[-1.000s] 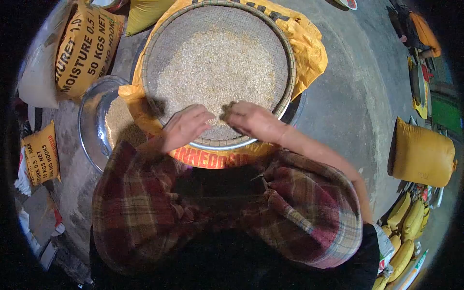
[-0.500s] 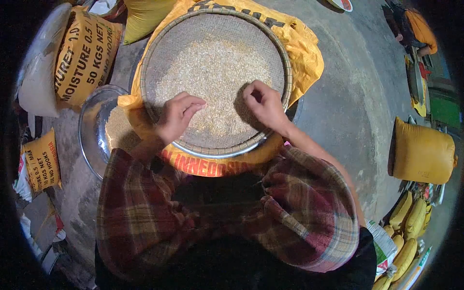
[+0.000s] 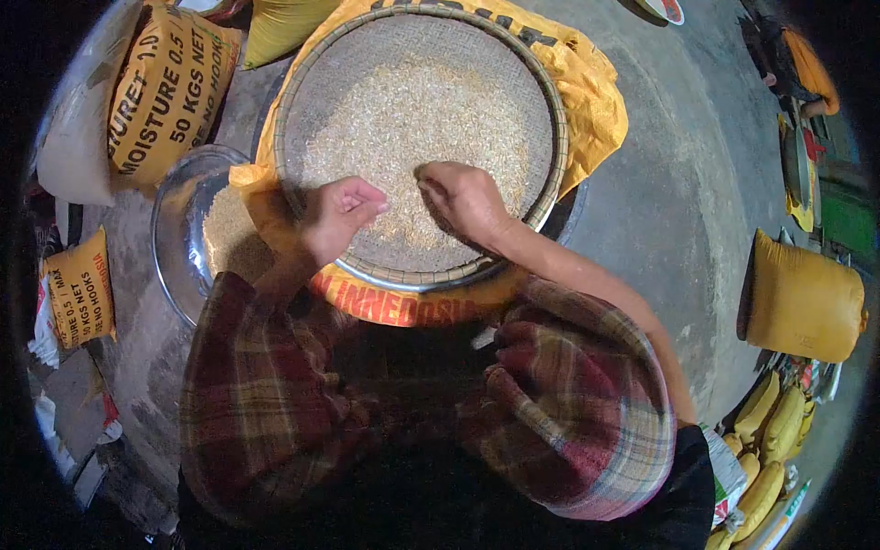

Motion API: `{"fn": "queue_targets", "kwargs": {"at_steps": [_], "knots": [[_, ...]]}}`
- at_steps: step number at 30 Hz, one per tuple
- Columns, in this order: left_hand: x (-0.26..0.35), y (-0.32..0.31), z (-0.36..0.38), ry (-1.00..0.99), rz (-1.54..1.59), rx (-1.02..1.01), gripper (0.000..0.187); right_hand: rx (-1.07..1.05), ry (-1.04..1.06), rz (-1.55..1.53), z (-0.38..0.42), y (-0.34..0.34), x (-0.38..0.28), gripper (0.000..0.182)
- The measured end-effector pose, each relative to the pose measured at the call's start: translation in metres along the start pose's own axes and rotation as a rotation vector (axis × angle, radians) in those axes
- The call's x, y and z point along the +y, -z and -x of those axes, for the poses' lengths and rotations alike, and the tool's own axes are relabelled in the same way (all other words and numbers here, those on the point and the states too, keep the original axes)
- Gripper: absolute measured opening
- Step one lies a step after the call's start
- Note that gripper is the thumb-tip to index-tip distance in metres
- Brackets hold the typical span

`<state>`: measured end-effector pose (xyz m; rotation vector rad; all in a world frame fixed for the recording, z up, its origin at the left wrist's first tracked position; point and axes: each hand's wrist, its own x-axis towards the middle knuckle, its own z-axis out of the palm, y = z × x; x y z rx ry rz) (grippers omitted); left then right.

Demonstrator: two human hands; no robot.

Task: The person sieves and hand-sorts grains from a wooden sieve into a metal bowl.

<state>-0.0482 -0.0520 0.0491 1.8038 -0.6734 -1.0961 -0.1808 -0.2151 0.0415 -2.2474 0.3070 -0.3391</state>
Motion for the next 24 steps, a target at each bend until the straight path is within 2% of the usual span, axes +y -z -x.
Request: {"fn": "queue_targets", "kwargs": {"at_steps": [2, 3, 6, 7, 8, 9, 10, 12, 13, 16, 17, 19, 21, 22, 23, 24], "knots": [[0.001, 0.001, 0.006, -0.017, -0.032, -0.023, 0.012, -0.002, -0.154, -0.126, 0.001, 0.006, -0.005, 0.007], [-0.003, 0.0, 0.007, -0.013, -0.024, -0.02, 0.012, -0.011, -0.154, -0.123, 0.003, 0.006, -0.001, 0.007], [-0.008, 0.0, 0.01, -0.023, -0.024, 0.017, 0.011, -0.068, -0.368, -0.566, 0.01, 0.004, 0.008, 0.007], [-0.001, -0.002, 0.011, -0.178, -0.113, 0.041, 0.011, -0.074, -0.369, -0.566, 0.01, 0.005, 0.004, 0.007], [0.004, -0.004, 0.012, -0.333, -0.204, 0.066, 0.011, -0.141, -0.479, -0.688, 0.011, 0.007, -0.002, 0.005], [0.005, -0.006, 0.011, -0.331, -0.203, 0.07, 0.011, -0.209, -0.59, -0.808, 0.011, 0.007, -0.007, 0.004], [0.004, -0.008, 0.008, -0.394, -0.297, 0.056, 0.012, -0.213, -0.589, -0.808, 0.012, 0.005, -0.009, 0.004], [0.005, -0.015, 0.003, -0.473, -0.499, 0.042, 0.014, -0.235, -0.304, -0.304, 0.012, 0.0, -0.011, 0.005], [0.004, -0.016, 0.002, -0.473, -0.498, 0.047, 0.014, -0.238, -0.3, -0.303, 0.012, -0.002, -0.014, 0.005], [0.006, -0.016, -0.001, -0.437, -0.675, 0.034, 0.014, -0.253, 0.036, -0.068, 0.009, -0.002, -0.018, 0.014], [0.007, -0.012, -0.001, -0.461, -0.592, 0.06, 0.012, -0.254, 0.037, -0.069, 0.01, -0.001, -0.016, 0.014], [0.005, -0.005, 0.002, -0.48, -0.51, 0.081, 0.01, -0.071, 0.006, -0.129, 0.011, 0.0, -0.01, 0.008], [0.004, 0.0, 0.006, -0.133, 0.01, 0.008, 0.009, -0.042, -0.057, -0.154, 0.012, 0.005, -0.011, 0.004], [0.009, 0.004, 0.008, 0.044, 0.185, -0.016, 0.015, -0.097, -0.152, -0.211, 0.012, 0.006, -0.012, 0.007], [0.009, 0.007, 0.008, 0.045, 0.185, -0.018, 0.015, -0.151, -0.247, -0.267, 0.013, 0.008, -0.014, 0.009], [0.008, 0.012, 0.009, 0.124, 0.22, -0.062, 0.013, -0.195, -0.265, -0.291, 0.014, 0.008, -0.018, 0.013]]}}
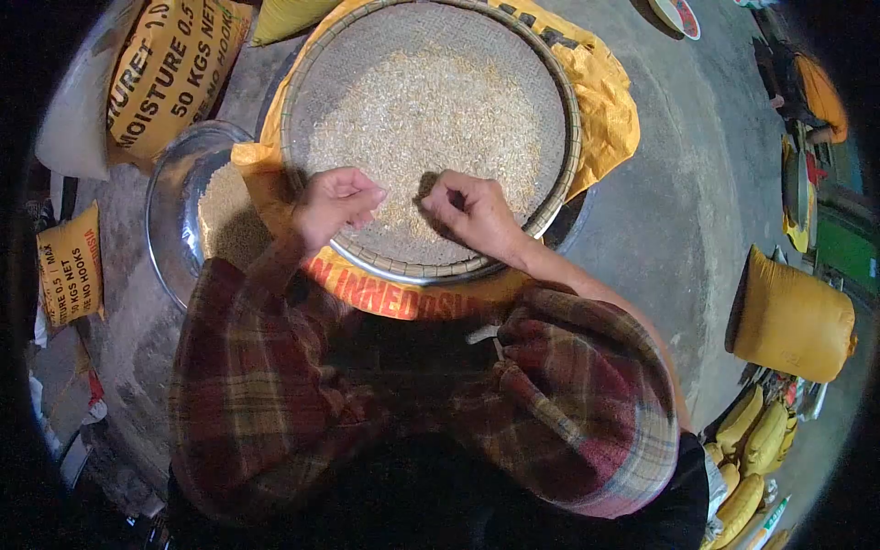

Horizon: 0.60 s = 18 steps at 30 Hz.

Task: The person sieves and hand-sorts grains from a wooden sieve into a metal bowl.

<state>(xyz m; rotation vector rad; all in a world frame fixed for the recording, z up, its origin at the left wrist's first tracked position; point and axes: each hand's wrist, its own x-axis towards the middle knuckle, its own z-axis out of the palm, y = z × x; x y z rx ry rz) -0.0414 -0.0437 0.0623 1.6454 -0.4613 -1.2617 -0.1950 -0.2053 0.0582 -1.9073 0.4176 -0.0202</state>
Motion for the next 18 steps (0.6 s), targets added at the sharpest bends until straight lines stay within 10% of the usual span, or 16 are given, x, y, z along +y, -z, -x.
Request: {"fn": "queue_targets", "kwargs": {"at_steps": [8, 15, 18], "knots": [[-0.017, -0.001, 0.006, 0.001, 0.283, -0.136, 0.013, -0.269, 0.338, 0.442, 0.006, -0.014, 0.004, 0.021], [-0.011, -0.013, 0.006, -0.448, -0.701, 0.001, 0.013, -0.117, 0.35, 0.321, 0.004, -0.005, 0.007, 0.015], [-0.009, -0.017, 0.007, -0.506, -0.838, -0.009, 0.009, -0.085, 0.011, -0.178, 0.003, 0.004, 0.009, 0.01]]}}
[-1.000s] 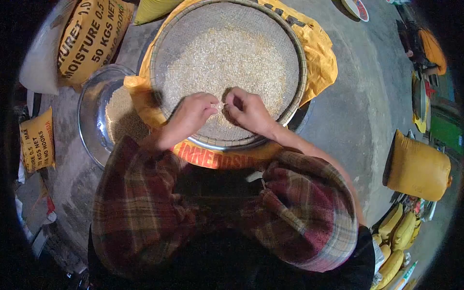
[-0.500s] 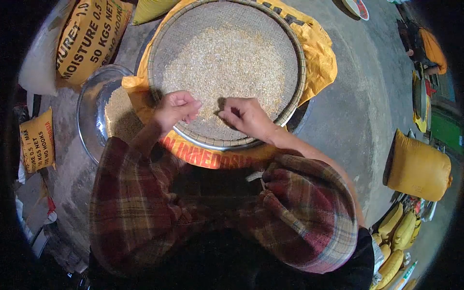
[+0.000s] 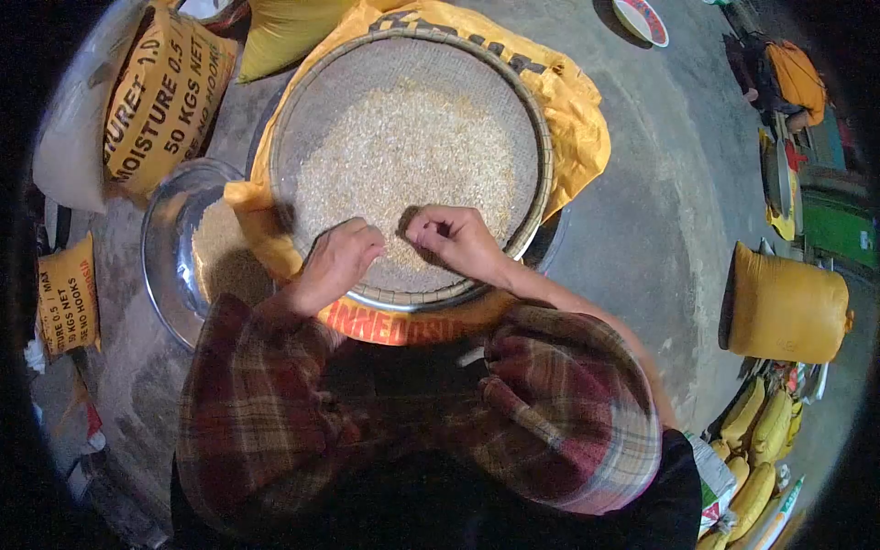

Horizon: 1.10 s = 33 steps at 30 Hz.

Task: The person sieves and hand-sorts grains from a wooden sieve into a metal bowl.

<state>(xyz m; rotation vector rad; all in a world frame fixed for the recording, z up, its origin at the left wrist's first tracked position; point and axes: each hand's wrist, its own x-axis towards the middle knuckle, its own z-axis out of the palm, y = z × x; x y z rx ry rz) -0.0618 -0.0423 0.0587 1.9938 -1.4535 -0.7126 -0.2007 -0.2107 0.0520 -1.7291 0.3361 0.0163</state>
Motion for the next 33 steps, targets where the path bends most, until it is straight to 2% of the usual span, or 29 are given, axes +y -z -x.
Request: {"fn": "queue_targets", "kwargs": {"at_steps": [1, 3, 4, 5, 6, 7, 9, 10, 12, 14, 15, 17, 18, 19, 21, 23, 25, 27, 29, 32, 33], "knots": [[0.001, 0.0, -0.001, -0.009, -0.002, 0.005, 0.009, 0.006, 0.005, 0.007, -0.001, 0.005, -0.003, 0.01], [0.001, 0.002, -0.001, 0.005, -0.004, 0.025, 0.006, 0.047, -0.26, -0.327, -0.003, 0.02, -0.01, 0.008], [0.0, 0.002, -0.001, 0.0, -0.01, 0.028, 0.006, 0.076, -0.304, -0.539, -0.006, 0.028, -0.005, 0.006], [-0.001, 0.0, 0.0, 0.163, 0.269, -0.041, 0.004, 0.106, -0.317, -0.676, -0.009, 0.038, -0.005, 0.004], [-0.002, 0.002, 0.0, 0.326, 0.546, -0.111, 0.003, 0.126, -0.319, -0.663, -0.012, 0.049, -0.008, 0.003], [-0.003, 0.006, 0.0, 0.323, 0.539, -0.108, 0.003, 0.146, -0.319, -0.65, -0.017, 0.062, -0.011, 0.003], [-0.006, 0.02, -0.003, 0.375, 1.22, -0.246, 0.008, 0.188, -0.333, -0.635, -0.029, 0.087, -0.013, 0.004], [-0.007, 0.03, -0.007, 0.367, 1.205, -0.246, 0.008, 0.179, -0.331, -0.533, -0.036, 0.1, -0.011, 0.003], [-0.006, 0.053, -0.021, 0.458, 1.121, -0.302, 0.021, 0.178, -0.315, -0.434, -0.054, 0.121, -0.005, 0.002], [-0.007, 0.072, -0.045, 0.474, 1.067, -0.337, 0.022, 0.173, -0.178, 0.012, -0.073, 0.136, 0.001, 0.005], [-0.008, 0.081, -0.059, 0.498, 1.026, -0.373, 0.022, 0.18, -0.167, 0.011, -0.082, 0.14, 0.006, 0.005], [-0.012, 0.089, -0.095, 0.486, 0.849, -0.356, 0.02, 0.259, -0.069, 0.368, -0.103, 0.14, 0.012, 0.01], [-0.018, 0.091, -0.116, 0.457, 0.749, -0.356, 0.019, 0.301, -0.094, 0.519, -0.108, 0.133, 0.004, 0.016], [-0.016, 0.093, -0.136, 0.424, 0.628, -0.316, 0.016, 0.303, -0.089, 0.516, -0.111, 0.125, 0.003, 0.016], [-0.017, 0.085, -0.178, 0.333, 0.404, -0.262, 0.012, 0.413, 0.062, 0.647, -0.113, 0.114, 0.005, 0.02], [-0.021, 0.067, -0.208, 0.27, 0.301, -0.252, 0.011, 0.431, 0.033, 0.65, -0.113, 0.114, 0.013, 0.02], [-0.017, 0.05, -0.223, 0.037, 0.015, -0.042, 0.009, 0.397, 0.083, 0.595, -0.112, 0.118, 0.017, 0.017], [-0.016, 0.033, -0.224, 0.068, 0.024, -0.038, 0.011, 0.374, 0.062, 0.63, -0.107, 0.121, 0.015, 0.016], [-0.016, 0.022, -0.222, 0.051, -0.115, 0.022, 0.014, 0.351, 0.053, 0.663, -0.103, 0.122, 0.009, 0.015], [-0.015, 0.023, -0.223, 0.107, -0.112, 0.007, 0.016, 0.348, 0.022, 0.7, -0.096, 0.122, 0.006, 0.017], [-0.015, 0.027, -0.222, 0.11, -0.117, 0.007, 0.016, 0.352, -0.056, 0.54, -0.094, 0.125, 0.007, 0.016]]}}
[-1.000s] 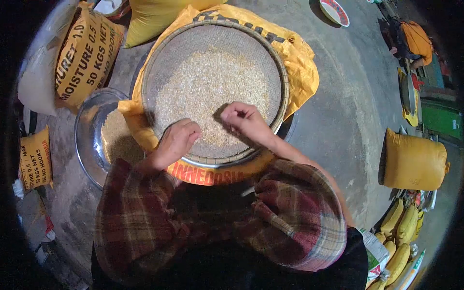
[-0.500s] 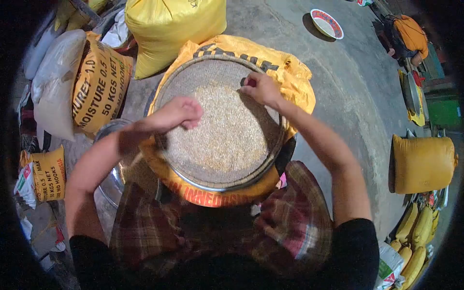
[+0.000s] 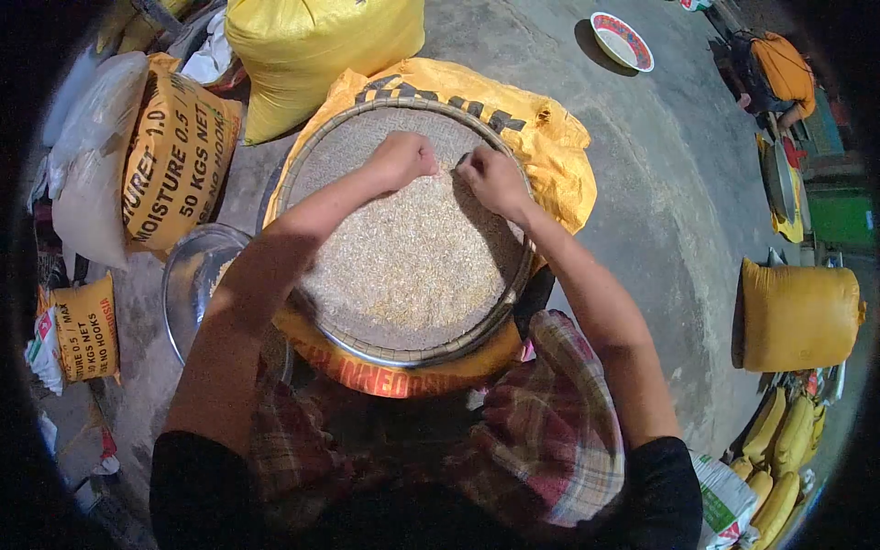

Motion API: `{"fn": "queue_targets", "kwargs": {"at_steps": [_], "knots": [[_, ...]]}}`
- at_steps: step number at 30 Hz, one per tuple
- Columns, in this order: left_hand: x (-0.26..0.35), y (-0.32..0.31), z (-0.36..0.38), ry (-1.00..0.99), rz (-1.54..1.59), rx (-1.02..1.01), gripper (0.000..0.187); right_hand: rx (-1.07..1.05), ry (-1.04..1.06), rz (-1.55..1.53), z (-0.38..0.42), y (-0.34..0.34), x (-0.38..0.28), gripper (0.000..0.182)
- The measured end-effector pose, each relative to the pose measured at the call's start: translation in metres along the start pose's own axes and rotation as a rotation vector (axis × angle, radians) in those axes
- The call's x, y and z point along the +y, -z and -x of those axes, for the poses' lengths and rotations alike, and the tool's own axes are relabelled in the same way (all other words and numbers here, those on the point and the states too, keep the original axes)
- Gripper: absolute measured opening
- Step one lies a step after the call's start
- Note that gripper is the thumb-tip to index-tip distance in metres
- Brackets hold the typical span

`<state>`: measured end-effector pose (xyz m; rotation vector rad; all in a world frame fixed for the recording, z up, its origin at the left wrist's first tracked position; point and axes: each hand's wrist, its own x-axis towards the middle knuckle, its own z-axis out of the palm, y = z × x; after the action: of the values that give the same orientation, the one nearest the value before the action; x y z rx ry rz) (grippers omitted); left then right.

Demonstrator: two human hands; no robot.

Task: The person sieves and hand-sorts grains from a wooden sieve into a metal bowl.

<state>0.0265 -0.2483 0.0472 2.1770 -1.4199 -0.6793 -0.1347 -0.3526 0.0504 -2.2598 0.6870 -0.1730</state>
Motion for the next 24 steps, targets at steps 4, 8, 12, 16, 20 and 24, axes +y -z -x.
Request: {"fn": "queue_targets", "kwargs": {"at_steps": [4, 8, 12, 16, 20, 24], "knots": [[-0.009, 0.009, 0.001, 0.156, 0.514, -0.19, 0.015, -0.122, -0.275, -0.656, 0.007, 0.008, -0.001, 0.008], [0.009, 0.022, 0.027, 0.456, 1.173, -0.271, 0.017, -0.146, -0.152, -0.71, 0.014, 0.019, -0.035, 0.006], [0.003, 0.022, 0.05, 0.497, 1.677, -0.506, 0.022, -0.068, 0.299, -0.135, 0.027, 0.022, -0.102, 0.011], [-0.009, 0.053, 0.087, 0.483, 1.587, -0.577, 0.026, 0.118, 0.367, -0.038, 0.037, 0.022, -0.114, 0.012], [-0.007, 0.136, 0.164, 0.505, 1.137, -0.316, 0.025, 0.108, 0.067, -0.193, 0.05, 0.028, -0.071, 0.01], [-0.067, 0.176, 0.244, 0.613, 0.876, 0.007, 0.019, 0.232, 0.043, 0.286, 0.075, 0.04, -0.02, 0.014]]}}
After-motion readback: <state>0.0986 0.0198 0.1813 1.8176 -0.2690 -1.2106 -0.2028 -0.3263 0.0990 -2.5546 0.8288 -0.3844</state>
